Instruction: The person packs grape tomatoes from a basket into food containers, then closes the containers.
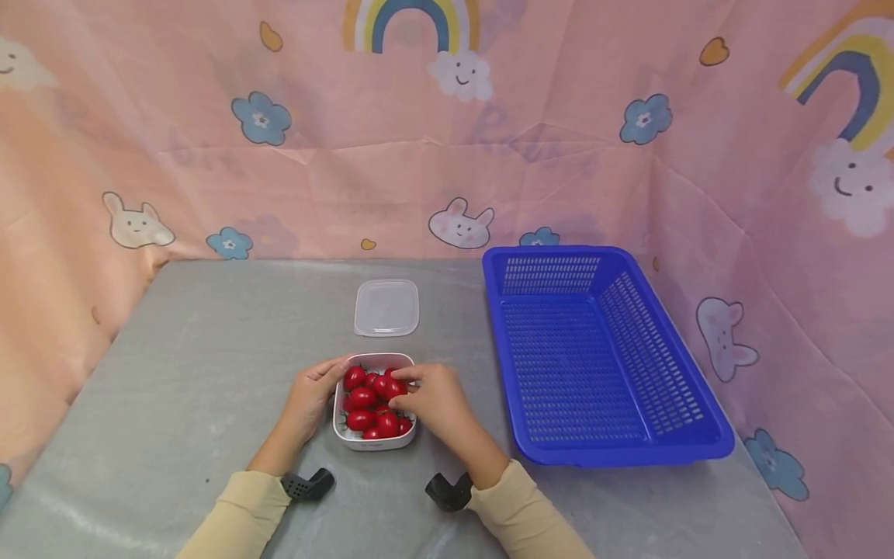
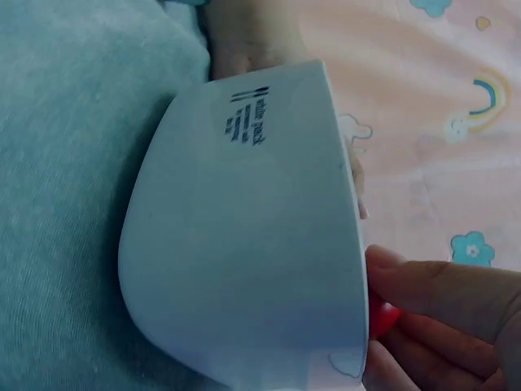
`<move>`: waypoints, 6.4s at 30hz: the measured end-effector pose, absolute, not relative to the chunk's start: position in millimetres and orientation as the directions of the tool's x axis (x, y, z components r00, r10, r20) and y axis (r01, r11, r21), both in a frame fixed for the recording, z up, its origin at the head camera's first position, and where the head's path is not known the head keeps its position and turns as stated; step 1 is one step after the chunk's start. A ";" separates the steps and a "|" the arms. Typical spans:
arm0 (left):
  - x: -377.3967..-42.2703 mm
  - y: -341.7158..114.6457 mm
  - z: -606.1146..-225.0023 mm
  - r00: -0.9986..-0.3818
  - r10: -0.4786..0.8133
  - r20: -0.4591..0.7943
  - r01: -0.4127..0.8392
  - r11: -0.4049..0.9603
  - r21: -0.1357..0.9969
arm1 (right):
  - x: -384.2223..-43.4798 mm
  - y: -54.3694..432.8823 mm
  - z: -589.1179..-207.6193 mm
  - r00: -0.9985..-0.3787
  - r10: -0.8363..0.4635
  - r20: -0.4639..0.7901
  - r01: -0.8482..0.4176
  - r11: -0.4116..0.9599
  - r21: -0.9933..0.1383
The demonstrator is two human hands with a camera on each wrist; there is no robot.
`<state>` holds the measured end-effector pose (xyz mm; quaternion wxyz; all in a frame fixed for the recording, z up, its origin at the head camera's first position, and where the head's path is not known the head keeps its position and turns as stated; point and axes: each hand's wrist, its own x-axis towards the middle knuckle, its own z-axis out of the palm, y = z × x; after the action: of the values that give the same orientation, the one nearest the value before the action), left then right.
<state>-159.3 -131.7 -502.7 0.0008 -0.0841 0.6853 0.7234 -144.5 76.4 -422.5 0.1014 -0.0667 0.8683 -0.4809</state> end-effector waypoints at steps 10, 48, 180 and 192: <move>-159.5 -131.7 -504.2 -0.984 -0.123 -0.127 -0.120 -0.060 0.991 | -147.6 78.4 -419.1 -0.969 -0.234 -0.083 -0.064 0.559 -0.826; -193.2 -161.2 -445.2 -0.979 0.089 -0.185 -0.180 0.061 0.982 | -242.0 82.6 -342.3 -0.967 -0.129 -0.220 0.191 0.206 -0.960; -184.3 -172.0 -408.5 -0.997 0.073 -0.003 0.022 0.340 0.940 | -219.0 117.6 -379.4 -0.867 -0.283 -0.409 0.357 0.217 -0.908; -167.2 -173.9 -421.8 -0.978 0.192 0.086 0.144 0.316 0.938 | -203.2 113.2 -392.1 -0.788 -0.247 -0.565 0.603 -0.122 -0.788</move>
<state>-167.2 -173.9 -421.8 0.0206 0.1037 0.8110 0.5754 -203.2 113.2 -392.1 0.2894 0.1496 0.5959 -0.7340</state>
